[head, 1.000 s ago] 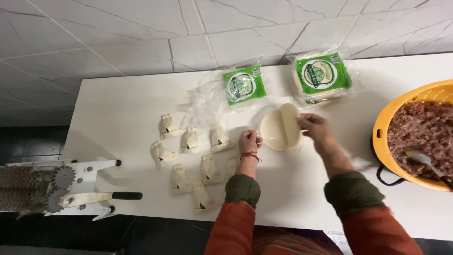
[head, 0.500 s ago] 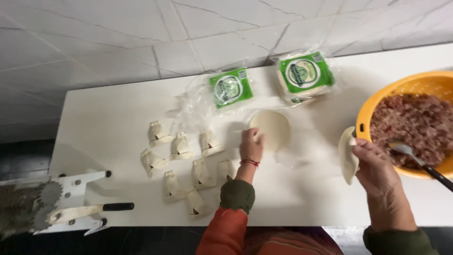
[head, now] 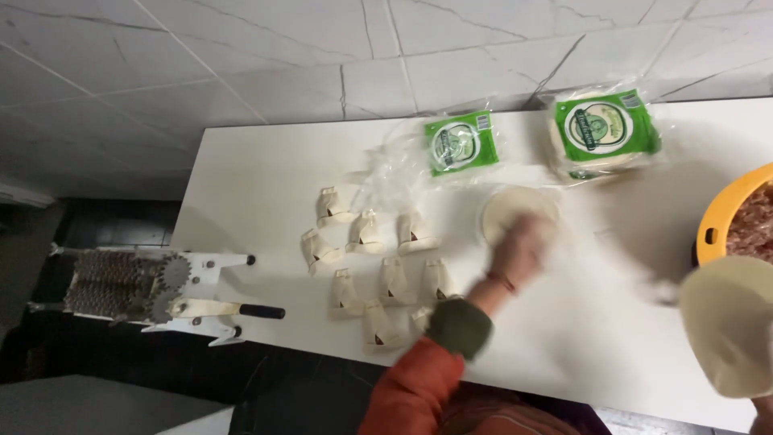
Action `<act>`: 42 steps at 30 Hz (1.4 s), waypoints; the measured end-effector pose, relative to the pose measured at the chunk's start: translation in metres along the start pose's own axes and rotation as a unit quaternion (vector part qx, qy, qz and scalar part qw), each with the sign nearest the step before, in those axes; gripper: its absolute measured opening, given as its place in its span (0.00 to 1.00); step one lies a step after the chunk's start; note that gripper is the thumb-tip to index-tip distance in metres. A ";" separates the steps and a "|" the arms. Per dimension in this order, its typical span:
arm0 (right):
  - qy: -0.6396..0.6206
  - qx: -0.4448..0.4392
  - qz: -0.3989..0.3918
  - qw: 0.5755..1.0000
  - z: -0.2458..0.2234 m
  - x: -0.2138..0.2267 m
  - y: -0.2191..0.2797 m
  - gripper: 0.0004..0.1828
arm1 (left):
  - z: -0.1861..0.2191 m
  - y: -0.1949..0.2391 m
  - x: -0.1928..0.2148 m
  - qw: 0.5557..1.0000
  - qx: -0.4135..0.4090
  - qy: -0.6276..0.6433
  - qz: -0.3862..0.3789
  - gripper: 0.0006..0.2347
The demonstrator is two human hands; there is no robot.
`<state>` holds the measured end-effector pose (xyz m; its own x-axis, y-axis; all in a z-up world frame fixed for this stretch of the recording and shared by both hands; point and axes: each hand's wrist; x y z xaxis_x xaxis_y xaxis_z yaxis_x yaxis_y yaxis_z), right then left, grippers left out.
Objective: Scooping meat filling onto dough circles and folding them into dumplings.
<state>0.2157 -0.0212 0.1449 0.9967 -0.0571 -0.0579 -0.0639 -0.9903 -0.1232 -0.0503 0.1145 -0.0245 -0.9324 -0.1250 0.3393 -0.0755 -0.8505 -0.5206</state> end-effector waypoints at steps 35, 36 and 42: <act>0.782 -0.032 -0.015 0.622 -0.004 0.159 -0.012 0.23 | 0.110 0.074 -0.028 0.847 0.113 -0.216 -0.472 0.39; 0.788 -0.012 -0.026 0.614 0.000 0.160 -0.015 0.24 | 0.117 0.065 -0.026 0.830 0.155 -0.231 -0.483 0.40; 0.744 -0.076 0.066 0.660 -0.037 0.172 -0.046 0.19 | 0.163 0.000 -0.100 0.957 0.240 0.013 -0.164 0.34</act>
<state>0.3922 0.0101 0.1768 -0.0647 -0.0928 0.9936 -0.2620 -0.9592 -0.1066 0.1009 0.0436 0.0692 -0.8954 0.1959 0.3999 -0.2001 -0.9793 0.0316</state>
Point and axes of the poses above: each hand's wrist, its own y-axis away from the middle knuckle, its own x-axis out of the back of the hand, z = x × y, and after that the axes turned 9 degrees about y, right-handed
